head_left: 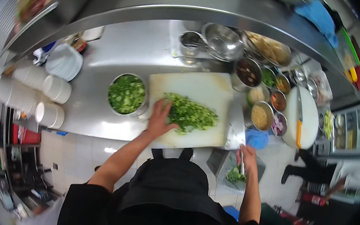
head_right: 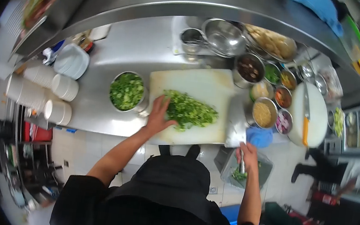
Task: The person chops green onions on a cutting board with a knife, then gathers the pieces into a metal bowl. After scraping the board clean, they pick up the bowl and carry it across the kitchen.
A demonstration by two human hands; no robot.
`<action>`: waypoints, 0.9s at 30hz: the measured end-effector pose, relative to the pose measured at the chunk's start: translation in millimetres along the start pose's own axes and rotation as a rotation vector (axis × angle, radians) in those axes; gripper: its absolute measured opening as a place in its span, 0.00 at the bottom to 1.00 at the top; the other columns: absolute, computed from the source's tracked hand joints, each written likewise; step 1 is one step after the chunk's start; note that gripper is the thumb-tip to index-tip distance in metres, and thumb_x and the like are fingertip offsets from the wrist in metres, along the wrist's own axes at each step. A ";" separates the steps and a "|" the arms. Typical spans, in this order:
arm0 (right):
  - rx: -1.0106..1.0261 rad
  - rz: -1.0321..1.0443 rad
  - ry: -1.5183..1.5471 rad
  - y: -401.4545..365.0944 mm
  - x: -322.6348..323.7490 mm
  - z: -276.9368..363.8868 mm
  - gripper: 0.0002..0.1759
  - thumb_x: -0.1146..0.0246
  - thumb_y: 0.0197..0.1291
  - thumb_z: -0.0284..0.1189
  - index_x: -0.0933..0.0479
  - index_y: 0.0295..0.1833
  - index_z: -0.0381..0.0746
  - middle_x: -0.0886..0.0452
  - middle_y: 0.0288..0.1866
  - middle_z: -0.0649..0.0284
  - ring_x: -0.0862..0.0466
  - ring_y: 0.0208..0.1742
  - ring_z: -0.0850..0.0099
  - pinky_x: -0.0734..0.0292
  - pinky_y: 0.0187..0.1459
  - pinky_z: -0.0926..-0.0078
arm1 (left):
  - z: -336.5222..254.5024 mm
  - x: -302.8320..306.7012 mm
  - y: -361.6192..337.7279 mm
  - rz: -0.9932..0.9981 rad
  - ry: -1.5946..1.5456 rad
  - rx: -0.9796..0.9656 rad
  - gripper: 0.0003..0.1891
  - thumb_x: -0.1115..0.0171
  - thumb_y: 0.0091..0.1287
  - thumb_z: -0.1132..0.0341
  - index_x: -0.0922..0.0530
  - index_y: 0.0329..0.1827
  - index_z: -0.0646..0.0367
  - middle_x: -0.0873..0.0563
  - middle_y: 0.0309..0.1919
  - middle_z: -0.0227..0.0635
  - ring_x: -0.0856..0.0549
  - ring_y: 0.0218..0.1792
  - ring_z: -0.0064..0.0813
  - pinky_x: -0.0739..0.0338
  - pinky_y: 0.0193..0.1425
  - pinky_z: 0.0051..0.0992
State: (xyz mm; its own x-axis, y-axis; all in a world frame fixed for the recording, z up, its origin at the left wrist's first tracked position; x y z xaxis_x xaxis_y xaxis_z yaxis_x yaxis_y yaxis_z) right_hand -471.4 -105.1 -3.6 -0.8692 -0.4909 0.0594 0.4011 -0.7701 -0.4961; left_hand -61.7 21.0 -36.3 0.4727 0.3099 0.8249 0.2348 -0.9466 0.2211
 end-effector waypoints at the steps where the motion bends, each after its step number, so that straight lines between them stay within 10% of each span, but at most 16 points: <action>1: -0.055 -0.014 0.128 -7.5 -1.9 -16.8 0.18 0.44 0.70 0.37 0.27 0.27 0.39 0.28 0.14 0.65 0.30 0.11 0.74 0.35 0.14 0.76 | -0.2 -11.6 8.8 -0.054 -0.049 0.015 0.53 0.23 0.49 0.46 0.40 0.76 0.57 0.42 0.73 0.56 0.40 0.72 0.58 0.41 0.75 0.46; 14: -0.176 0.203 0.200 -37.2 -186.2 -33.0 0.18 0.45 0.73 0.37 0.30 0.30 0.38 0.26 0.21 0.66 0.29 0.15 0.78 0.32 0.16 0.77 | -84.1 -60.0 12.4 -0.329 -0.162 0.043 0.31 0.23 0.48 0.53 0.20 0.56 0.55 0.34 0.62 0.58 0.35 0.63 0.61 0.37 0.67 0.55; 27: 0.001 0.162 0.102 -55.2 -190.8 -27.9 0.18 0.46 0.73 0.35 0.29 0.29 0.37 0.27 0.18 0.66 0.28 0.14 0.78 0.30 0.16 0.77 | -110.3 -25.3 12.2 -0.520 -0.234 0.041 0.21 0.27 0.53 0.62 0.18 0.51 0.53 0.30 0.57 0.55 0.31 0.61 0.57 0.32 0.66 0.46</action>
State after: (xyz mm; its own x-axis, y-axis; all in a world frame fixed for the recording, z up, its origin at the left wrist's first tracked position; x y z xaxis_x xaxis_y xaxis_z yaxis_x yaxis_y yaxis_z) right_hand -335.7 42.6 -11.7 -0.8180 -0.5646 -0.1097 0.5384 -0.6845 -0.4915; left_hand -164.5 -8.3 2.9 0.4610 0.7499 0.4745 0.5173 -0.6616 0.5430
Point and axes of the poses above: each hand's wrist, its own y-axis towards the middle knuckle, its own x-axis out of the back of the hand, z = x × y, the point moved 1 cm from there along y, towards the middle knuckle
